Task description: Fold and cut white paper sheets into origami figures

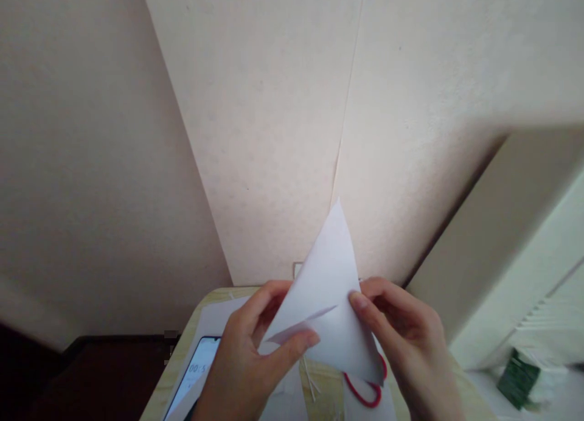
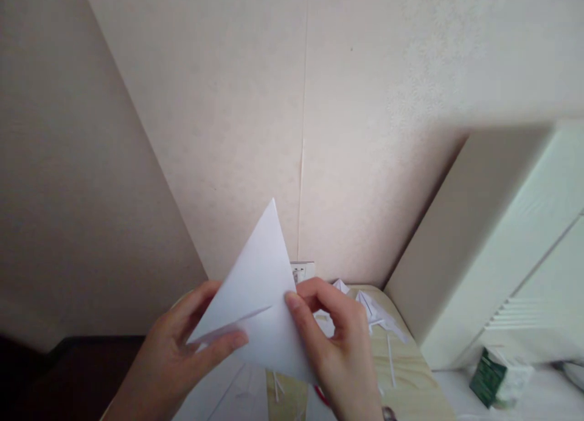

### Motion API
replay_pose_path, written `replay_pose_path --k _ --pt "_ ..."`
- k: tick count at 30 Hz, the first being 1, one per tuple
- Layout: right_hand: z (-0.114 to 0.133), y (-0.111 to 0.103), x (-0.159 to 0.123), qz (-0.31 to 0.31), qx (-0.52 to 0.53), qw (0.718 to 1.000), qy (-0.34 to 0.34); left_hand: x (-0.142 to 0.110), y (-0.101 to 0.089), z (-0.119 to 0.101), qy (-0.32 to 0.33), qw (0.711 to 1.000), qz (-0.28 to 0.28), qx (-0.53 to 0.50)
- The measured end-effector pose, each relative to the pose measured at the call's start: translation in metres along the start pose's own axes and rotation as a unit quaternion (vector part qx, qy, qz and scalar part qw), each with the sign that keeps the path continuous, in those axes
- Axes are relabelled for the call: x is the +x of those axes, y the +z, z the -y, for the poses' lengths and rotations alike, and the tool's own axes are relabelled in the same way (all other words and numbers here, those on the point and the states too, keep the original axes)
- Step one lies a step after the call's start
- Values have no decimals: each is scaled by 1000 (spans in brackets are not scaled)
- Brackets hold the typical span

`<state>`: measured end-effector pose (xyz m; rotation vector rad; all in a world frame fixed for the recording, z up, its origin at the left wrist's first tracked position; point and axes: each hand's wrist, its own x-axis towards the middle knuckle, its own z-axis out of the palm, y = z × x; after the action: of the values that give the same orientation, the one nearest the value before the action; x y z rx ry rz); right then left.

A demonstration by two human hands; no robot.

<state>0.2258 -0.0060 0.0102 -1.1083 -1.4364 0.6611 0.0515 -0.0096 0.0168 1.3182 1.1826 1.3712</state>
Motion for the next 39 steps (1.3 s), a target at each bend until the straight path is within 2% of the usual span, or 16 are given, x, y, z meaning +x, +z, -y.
replay_pose_path --k 3,8,11,14,18,23,31,35,39 --pt "-1 1 0 5 -4 1000 -4 1 -3 2 3 1000 -17 23" --pt "-4 2 -4 1 -17 1000 -13 2 -1 -2 -24 998 -54 -8" --pt "-1 3 -6 -18 -24 1000 4 2 -2 -2 -22 997 -63 -25" --pt "1 4 -8 -37 -32 999 1 4 -5 1 -8 997 -44 -60" --pt "2 3 -4 -47 -55 997 -41 4 -10 3 -7 997 -29 -65" --pt "2 4 0 -23 -69 995 -63 5 -14 3 -19 998 -21 -50" --pt "-1 0 -4 4 -46 999 -19 5 -26 8 -40 999 1 -28" --pt "0 0 -4 7 -38 999 -21 6 -27 7 -19 1000 -12 -20" --pt "0 0 -4 3 -54 998 -31 7 -25 7 -22 999 4 -25"
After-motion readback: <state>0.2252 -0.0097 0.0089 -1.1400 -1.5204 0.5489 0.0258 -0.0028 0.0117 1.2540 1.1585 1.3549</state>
